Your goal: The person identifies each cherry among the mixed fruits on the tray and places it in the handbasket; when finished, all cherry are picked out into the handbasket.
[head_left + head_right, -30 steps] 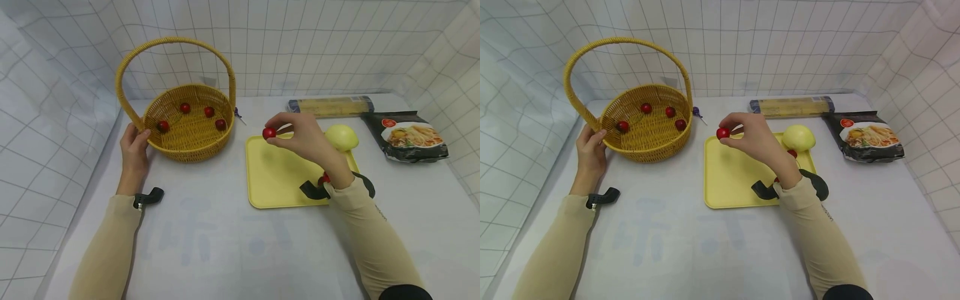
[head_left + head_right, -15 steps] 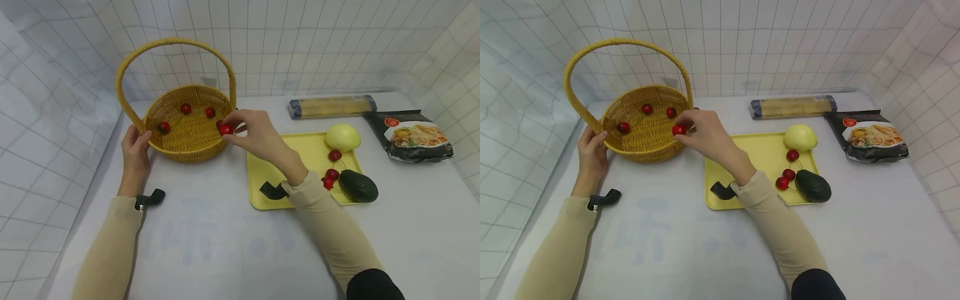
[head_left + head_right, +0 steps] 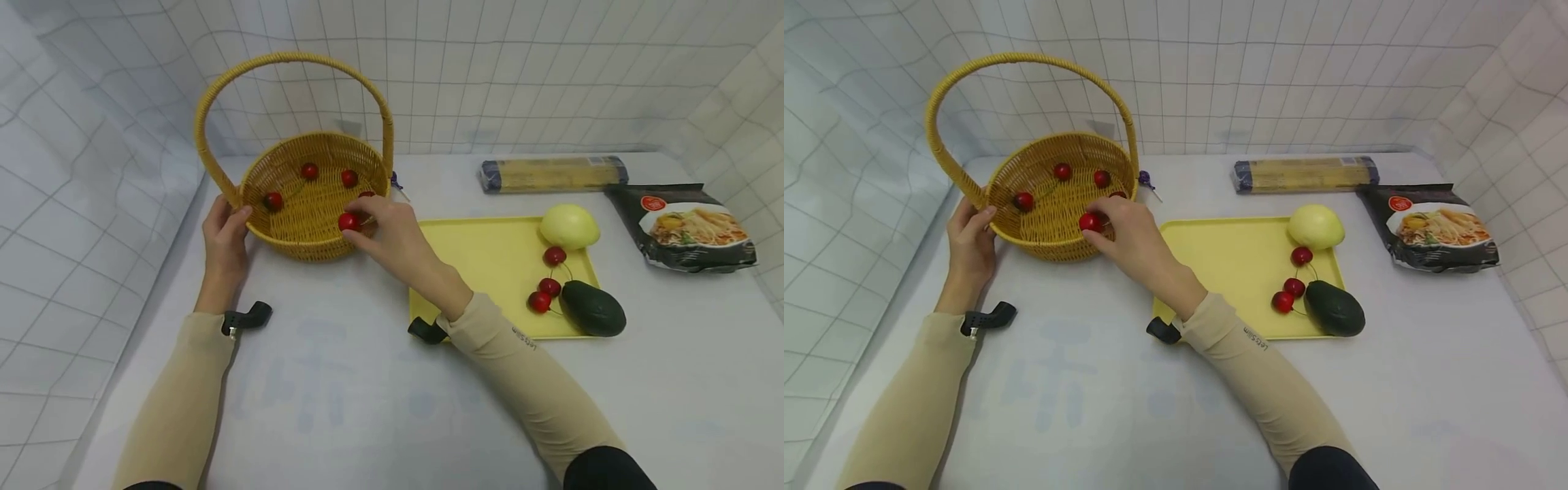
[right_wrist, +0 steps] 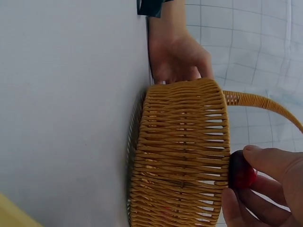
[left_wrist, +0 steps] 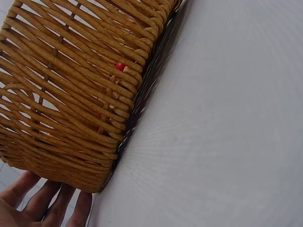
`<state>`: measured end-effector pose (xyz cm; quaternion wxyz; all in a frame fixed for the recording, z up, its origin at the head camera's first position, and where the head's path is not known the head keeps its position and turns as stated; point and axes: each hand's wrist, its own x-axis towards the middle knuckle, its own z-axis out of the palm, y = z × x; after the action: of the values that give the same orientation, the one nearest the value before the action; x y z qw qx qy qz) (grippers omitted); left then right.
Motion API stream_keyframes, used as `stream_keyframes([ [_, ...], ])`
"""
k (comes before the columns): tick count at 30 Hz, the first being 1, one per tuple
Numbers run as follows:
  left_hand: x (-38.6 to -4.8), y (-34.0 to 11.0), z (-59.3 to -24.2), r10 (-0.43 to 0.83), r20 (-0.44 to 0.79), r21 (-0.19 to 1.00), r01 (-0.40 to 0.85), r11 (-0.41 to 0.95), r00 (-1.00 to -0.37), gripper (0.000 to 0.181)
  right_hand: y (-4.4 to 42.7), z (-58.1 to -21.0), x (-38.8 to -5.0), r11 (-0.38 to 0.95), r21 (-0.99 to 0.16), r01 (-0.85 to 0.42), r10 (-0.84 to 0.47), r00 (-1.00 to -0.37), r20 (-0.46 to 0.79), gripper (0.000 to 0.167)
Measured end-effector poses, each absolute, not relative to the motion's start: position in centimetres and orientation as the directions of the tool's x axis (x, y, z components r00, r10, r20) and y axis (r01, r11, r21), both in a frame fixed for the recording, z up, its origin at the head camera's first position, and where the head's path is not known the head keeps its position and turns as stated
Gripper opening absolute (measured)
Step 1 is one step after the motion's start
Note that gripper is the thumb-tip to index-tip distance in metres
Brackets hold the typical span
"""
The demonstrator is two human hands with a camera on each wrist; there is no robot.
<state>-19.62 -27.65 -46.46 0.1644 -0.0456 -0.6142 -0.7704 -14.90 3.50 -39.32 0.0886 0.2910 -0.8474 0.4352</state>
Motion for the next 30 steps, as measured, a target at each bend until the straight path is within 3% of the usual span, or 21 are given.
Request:
stream_keyframes([
  [6,-19.6,-27.6,-46.5,-0.216,0.279,0.924,0.322,-0.206,-0.936,0.039,3.5,-39.4,-15.0,0.48,-0.689,-0.542,-0.416,-0.833,0.365,0.045],
  [30,-19.7,-27.4,-46.6,-0.222,0.257,0.941,0.296,-0.165,-0.941,0.038,4.9,-38.7,-14.9,0.471,-0.661,-0.584,-0.459,-0.802,0.382,0.035],
])
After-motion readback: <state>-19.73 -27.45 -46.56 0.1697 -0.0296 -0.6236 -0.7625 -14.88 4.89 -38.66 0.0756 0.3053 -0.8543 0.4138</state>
